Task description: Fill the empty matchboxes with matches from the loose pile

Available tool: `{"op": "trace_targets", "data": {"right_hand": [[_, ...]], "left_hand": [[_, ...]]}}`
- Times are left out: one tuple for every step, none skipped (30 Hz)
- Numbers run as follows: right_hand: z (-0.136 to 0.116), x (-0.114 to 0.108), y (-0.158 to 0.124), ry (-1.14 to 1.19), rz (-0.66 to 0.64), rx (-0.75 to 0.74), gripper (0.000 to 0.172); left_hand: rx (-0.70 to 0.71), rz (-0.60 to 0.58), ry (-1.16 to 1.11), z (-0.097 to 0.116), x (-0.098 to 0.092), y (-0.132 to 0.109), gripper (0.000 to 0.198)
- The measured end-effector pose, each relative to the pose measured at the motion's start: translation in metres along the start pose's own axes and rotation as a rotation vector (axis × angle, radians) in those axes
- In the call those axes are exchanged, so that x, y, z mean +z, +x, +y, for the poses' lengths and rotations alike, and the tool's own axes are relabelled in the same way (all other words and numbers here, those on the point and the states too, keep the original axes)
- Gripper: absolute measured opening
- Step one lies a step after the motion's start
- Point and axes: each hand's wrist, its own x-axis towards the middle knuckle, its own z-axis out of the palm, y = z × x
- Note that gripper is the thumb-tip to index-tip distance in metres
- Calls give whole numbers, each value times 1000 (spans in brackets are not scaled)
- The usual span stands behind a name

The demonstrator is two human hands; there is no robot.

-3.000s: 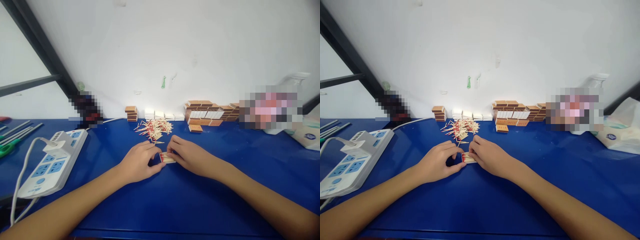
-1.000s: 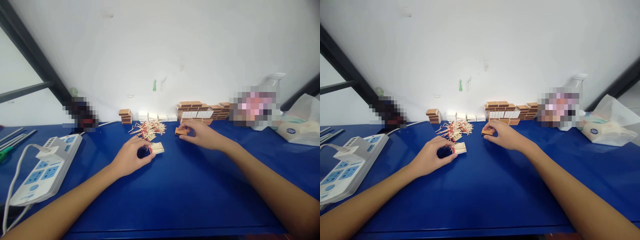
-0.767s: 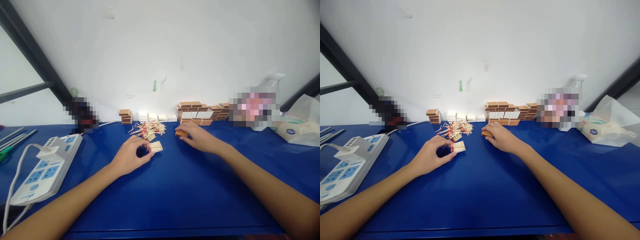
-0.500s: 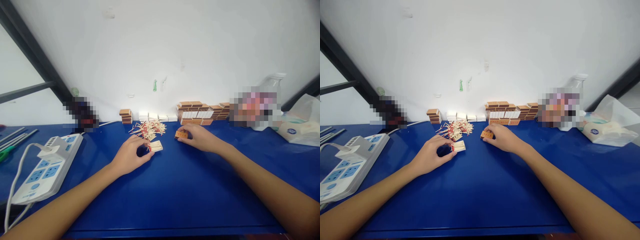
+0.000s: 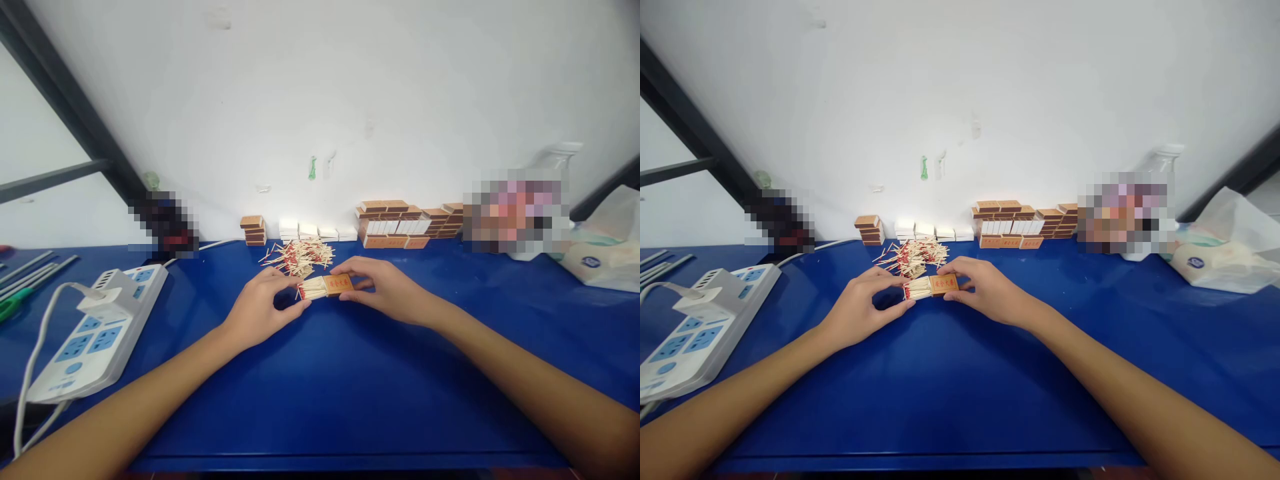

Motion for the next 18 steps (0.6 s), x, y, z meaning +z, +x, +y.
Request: {"op": "trace_targets", "data": {"right_hand": [[1,0,0,15,3,5,35],[1,0,0,30,5,10,35],[2,0,0,44,8,12,35],[3,0,1,56,10,14,34],[4,0,1,65,10,15,34],[4,0,1,71,10,17,33],[5,0,1,75,9,18,33],[5,0,1,78,9,18,33],[5,0,1,81,12,14,33],[5,1,0,87,14,8,34],[4,1,0,96,17,1,34],[4,1,0,108,22,-5,34],[3,1,0,123,32,-8,34],[3,1,0,140,44,-6,34],[2,2,1,159,55,-1,35],[2,2,1,182,64,7,35],[2,3,1,208,69,15,36],[2,3,1,237,66,24,36]], "left_hand": [[8,11,-5,-1,0,0,30],[15,19,-9,-1,0,0,30],[22,26,-13,-2,0,1,29],[25,28,-15,-2,0,1,29],[27,28,-16,-3,0,1,29],[29,26,-17,-3,0,1,29],[31,25,-17,-3,0,1,29],[34,23,-19,-3,0,1,29],[37,23,-20,-3,0,2,29],[40,21,-22,-3,0,2,29],[42,21,-24,-3,-1,2,29],[44,19,-28,-3,-1,2,30],[46,19,-32,-3,-2,3,29],[47,20,-39,-4,-3,3,29],[43,22,-49,-4,-4,3,28],[35,23,-66,-4,-4,3,27],[22,20,-88,-4,-5,4,27],[6,16,-113,-4,-6,4,27]]}}
